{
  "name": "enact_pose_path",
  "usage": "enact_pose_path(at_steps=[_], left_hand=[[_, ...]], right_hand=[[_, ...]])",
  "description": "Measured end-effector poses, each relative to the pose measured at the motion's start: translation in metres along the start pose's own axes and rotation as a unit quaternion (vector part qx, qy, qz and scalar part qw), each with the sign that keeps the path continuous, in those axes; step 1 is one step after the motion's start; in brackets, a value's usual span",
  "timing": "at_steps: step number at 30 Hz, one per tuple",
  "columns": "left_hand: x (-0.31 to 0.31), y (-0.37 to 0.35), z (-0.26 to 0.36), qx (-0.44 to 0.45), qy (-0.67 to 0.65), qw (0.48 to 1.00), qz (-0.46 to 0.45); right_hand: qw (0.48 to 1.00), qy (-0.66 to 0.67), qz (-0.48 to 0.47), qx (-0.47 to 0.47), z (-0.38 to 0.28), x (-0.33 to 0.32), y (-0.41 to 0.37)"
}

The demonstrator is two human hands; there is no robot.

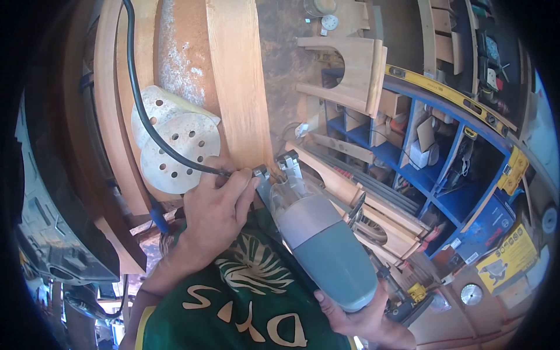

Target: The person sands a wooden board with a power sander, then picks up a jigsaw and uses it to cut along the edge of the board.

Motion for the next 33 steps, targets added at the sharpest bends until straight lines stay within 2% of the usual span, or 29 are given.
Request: enact_pose_path(at_steps=[5,8,14,20,23,33], left_hand=[[0.001,-0.004,-0.002,-0.003,0.003,1.000,0.003],[0.001,-0.004,-0.002,-0.002,0.000,1.000,0.005],[0.002,-0.005,-0.004,-0.007,-0.015,1.000,-0.016],[0.001,-0.006,-0.002,-0.005,0.004,1.000,-0.026],[0.002,-0.007,-0.003,-0.022,-0.026,0.999,-0.030],[0.004,-0.007,-0.005,-0.014,-0.015,0.999,-0.038]], right_hand=[[1.000,-0.020,-0.003,-0.003,-0.001,-0.002,0.002],[0.999,-0.024,-0.012,0.028,-0.005,-0.003,0.003],[0.996,-0.067,-0.006,-0.052,-0.016,-0.002,0.012],[0.994,-0.107,-0.021,-0.025,-0.009,-0.008,0.009],[0.997,-0.075,-0.019,-0.009,-0.008,-0.006,0.007],[0.994,-0.064,0.028,-0.086,-0.016,0.002,0.012]])
Point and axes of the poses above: each hand's wrist, its own y-axis towards the middle knuckle, its own x-axis out of the palm, z = x × y, the point moved 5 cm from there along y, towards the middle knuckle, and after that the axes turned 7 degrees about y, right-handed, at the moved point
